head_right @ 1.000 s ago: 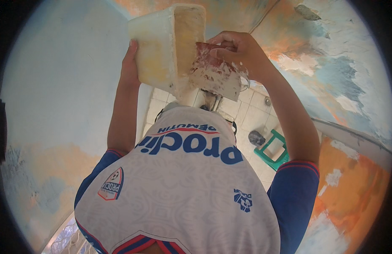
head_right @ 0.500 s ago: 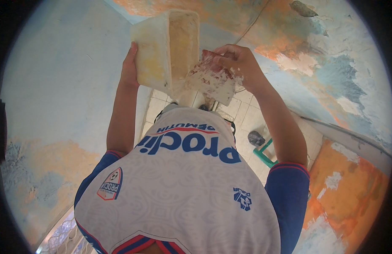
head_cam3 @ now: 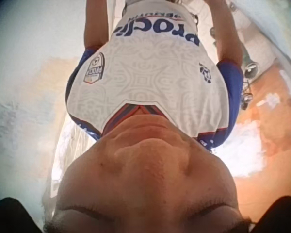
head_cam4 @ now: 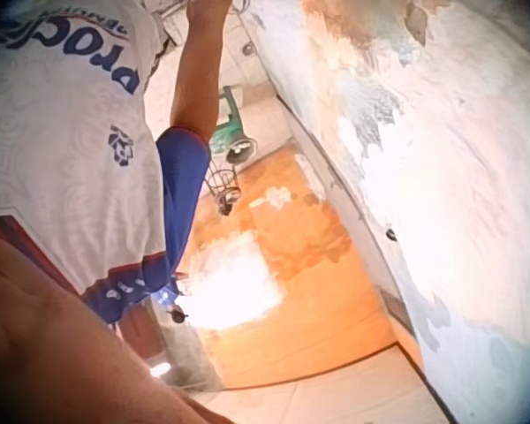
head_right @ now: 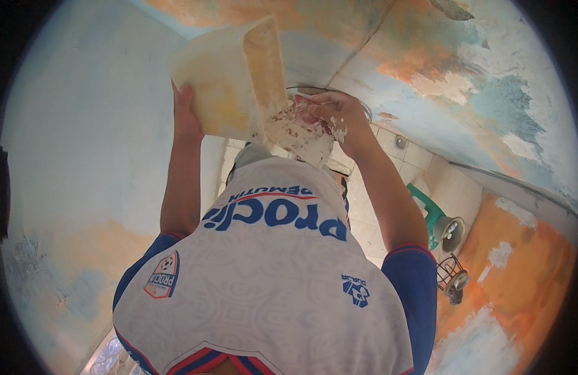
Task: The person applies plaster to a damaged indoor wall using a spreader, scraping white material from a plastic container and smoothing it across the wall surface.
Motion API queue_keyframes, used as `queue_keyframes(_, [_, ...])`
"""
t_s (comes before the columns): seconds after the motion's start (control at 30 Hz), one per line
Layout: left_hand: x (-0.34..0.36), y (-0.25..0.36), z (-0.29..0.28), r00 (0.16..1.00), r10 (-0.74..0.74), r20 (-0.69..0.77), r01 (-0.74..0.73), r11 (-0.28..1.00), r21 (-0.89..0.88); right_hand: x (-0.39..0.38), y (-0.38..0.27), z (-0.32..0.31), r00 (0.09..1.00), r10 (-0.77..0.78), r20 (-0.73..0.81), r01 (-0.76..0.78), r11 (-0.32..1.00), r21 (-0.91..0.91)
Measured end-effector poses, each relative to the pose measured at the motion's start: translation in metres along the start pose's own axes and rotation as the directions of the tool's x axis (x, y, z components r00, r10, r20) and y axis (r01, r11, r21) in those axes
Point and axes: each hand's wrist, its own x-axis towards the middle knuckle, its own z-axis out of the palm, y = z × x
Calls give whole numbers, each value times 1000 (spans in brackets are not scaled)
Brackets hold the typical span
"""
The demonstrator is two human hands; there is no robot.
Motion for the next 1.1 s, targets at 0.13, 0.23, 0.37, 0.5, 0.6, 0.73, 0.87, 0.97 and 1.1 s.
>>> queue_keyframes(0.13, [18, -4, -42, 1000, 1, 12, 0, 999, -35, 13, -11, 30, 999, 48, 9, -49, 995, 91])
queue_keyframes(0.23, [35, -2, -73, 999, 23, 37, -20, 996, -89, 28, -8, 51, 997, 60, 40, -69, 962, 264])
queue_keyframes(0.37, [62, 19, -102, 994, 2, 111, 14, 990, -142, 32, -27, 98, 998, 69, -15, -52, 857, 513])
queue_keyframes(0.5, [92, 27, -118, 992, -120, 25, 123, 964, -234, 55, -16, 129, 997, -73, -29, 73, 728, 682])
queue_keyframes(0.6, [109, 28, -131, 978, -203, -38, 184, 939, -291, 62, -29, 170, 974, -178, -141, 226, 693, 685])
queue_keyframes(0.73, [129, 9, -162, 961, -263, 84, 275, 879, -390, 82, -9, 175, 907, -269, -324, 419, 656, 629])
queue_keyframes(0.87, [120, 15, -191, 921, -366, 132, 383, 791, -477, 102, -16, 196, 866, -214, -452, 493, 521, 697])
queue_keyframes(0.97, [114, 16, -205, 899, -409, 157, 434, 780, -451, 118, -42, 205, 680, -340, -649, 714, 507, 482])
queue_keyframes(1.1, [114, 8, -224, 896, -420, 144, 439, 788, -432, 133, -109, 221, 22, -524, -851, 873, 425, -239])
